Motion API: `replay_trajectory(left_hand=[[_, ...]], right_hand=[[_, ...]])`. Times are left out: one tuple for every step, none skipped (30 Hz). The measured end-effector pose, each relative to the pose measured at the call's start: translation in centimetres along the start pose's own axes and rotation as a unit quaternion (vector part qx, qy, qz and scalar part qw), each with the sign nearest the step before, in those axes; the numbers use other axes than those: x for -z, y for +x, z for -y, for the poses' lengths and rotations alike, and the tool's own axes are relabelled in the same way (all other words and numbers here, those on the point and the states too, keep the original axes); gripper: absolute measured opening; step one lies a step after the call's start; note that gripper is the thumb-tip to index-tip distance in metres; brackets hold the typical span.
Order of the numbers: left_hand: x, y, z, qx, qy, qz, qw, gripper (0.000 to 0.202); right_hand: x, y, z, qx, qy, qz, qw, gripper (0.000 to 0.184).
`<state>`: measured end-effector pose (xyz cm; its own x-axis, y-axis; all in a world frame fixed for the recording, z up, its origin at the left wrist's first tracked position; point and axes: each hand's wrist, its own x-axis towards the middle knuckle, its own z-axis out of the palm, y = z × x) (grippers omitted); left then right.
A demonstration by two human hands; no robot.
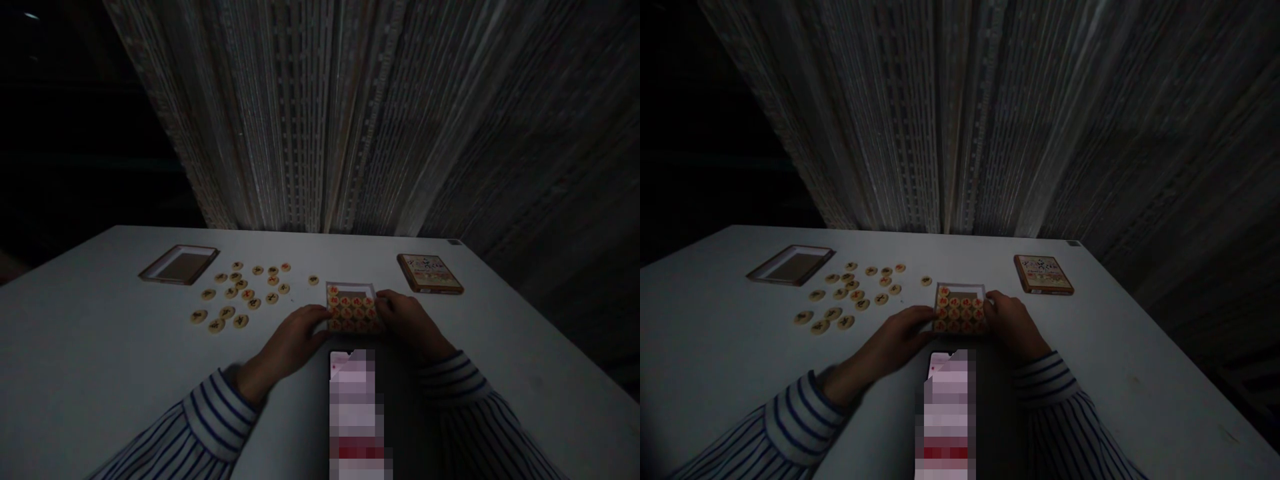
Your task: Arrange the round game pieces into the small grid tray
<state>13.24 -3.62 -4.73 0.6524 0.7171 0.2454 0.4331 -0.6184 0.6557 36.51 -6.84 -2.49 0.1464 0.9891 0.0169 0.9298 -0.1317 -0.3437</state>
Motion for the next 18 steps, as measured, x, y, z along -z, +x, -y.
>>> replay_trajectory(left_hand=[[0.04, 0.00, -0.04, -0.002, -0.001, -0.001, 1.000, 0.029], [0.08, -0.01, -0.10, -0.003, -0.002, -0.002, 1.000, 0.029], [0.13, -0.01, -0.17, -0.005, -0.004, -0.002, 1.000, 0.028], [0.18, -0.02, -0.24, -0.006, -0.006, -0.003, 1.000, 0.028], [0.24, -0.04, -0.32, -0.006, -0.007, -0.003, 1.000, 0.028], [0.28, -0.06, -0.40, -0.005, -0.008, -0.003, 1.000, 0.028], [0.32, -0.07, -0.47, -0.002, -0.009, -0.003, 1.000, 0.028], [0.35, -0.08, -0.53, 0.003, -0.008, -0.007, 1.000, 0.028], [0.37, -0.09, -0.58, 0.009, -0.006, -0.012, 1.000, 0.027], [0.37, -0.09, -0.60, 0.018, -0.004, -0.018, 1.000, 0.026], [0.37, -0.08, -0.60, 0.027, -0.001, -0.024, 0.999, 0.024], [0.35, -0.06, -0.59, 0.036, 0.002, -0.032, 0.999, 0.022], [0.33, -0.03, -0.55, 0.042, 0.004, -0.039, 0.998, 0.019], [0.32, 0.00, -0.51, 0.045, 0.007, -0.046, 0.998, 0.017], [0.31, 0.03, -0.47, 0.044, 0.009, -0.054, 0.998, 0.016], [0.31, 0.05, -0.42, 0.042, 0.012, -0.063, 0.997, 0.015], [0.32, 0.07, -0.39, 0.039, 0.015, -0.071, 0.997, 0.016], [0.34, 0.09, -0.36, 0.035, 0.017, -0.077, 0.996, 0.016]], right_hand=[[0.03, -0.02, 0.06, 0.001, 0.002, 0.000, 1.000, 0.035], [0.07, -0.03, 0.12, 0.001, 0.004, -0.002, 1.000, 0.035], [0.11, -0.04, 0.16, 0.000, 0.004, -0.003, 1.000, 0.035], [0.14, -0.03, 0.18, -0.001, 0.003, -0.003, 1.000, 0.035], [0.17, -0.02, 0.18, -0.003, -0.001, -0.005, 1.000, 0.035], [0.19, 0.00, 0.16, -0.004, -0.004, -0.006, 1.000, 0.035], [0.20, 0.02, 0.13, -0.006, -0.009, -0.008, 1.000, 0.034], [0.20, 0.03, 0.10, -0.009, -0.011, -0.011, 1.000, 0.034], [0.20, 0.03, 0.07, -0.011, -0.012, -0.016, 1.000, 0.033], [0.20, 0.01, 0.07, -0.015, -0.014, -0.023, 1.000, 0.031], [0.20, -0.02, 0.09, -0.017, -0.016, -0.032, 0.999, 0.029], [0.20, -0.07, 0.13, -0.019, -0.016, -0.042, 0.999, 0.027], [0.21, -0.12, 0.19, -0.019, -0.015, -0.051, 0.998, 0.026], [0.21, -0.17, 0.26, -0.020, -0.012, -0.059, 0.998, 0.025], [0.22, -0.21, 0.32, -0.020, -0.006, -0.064, 0.998, 0.024], [0.21, -0.25, 0.36, -0.021, 0.001, -0.068, 0.997, 0.024], [0.21, -0.26, 0.38, -0.021, 0.007, -0.072, 0.997, 0.024], [0.19, -0.26, 0.37, -0.020, 0.011, -0.079, 0.997, 0.025]])
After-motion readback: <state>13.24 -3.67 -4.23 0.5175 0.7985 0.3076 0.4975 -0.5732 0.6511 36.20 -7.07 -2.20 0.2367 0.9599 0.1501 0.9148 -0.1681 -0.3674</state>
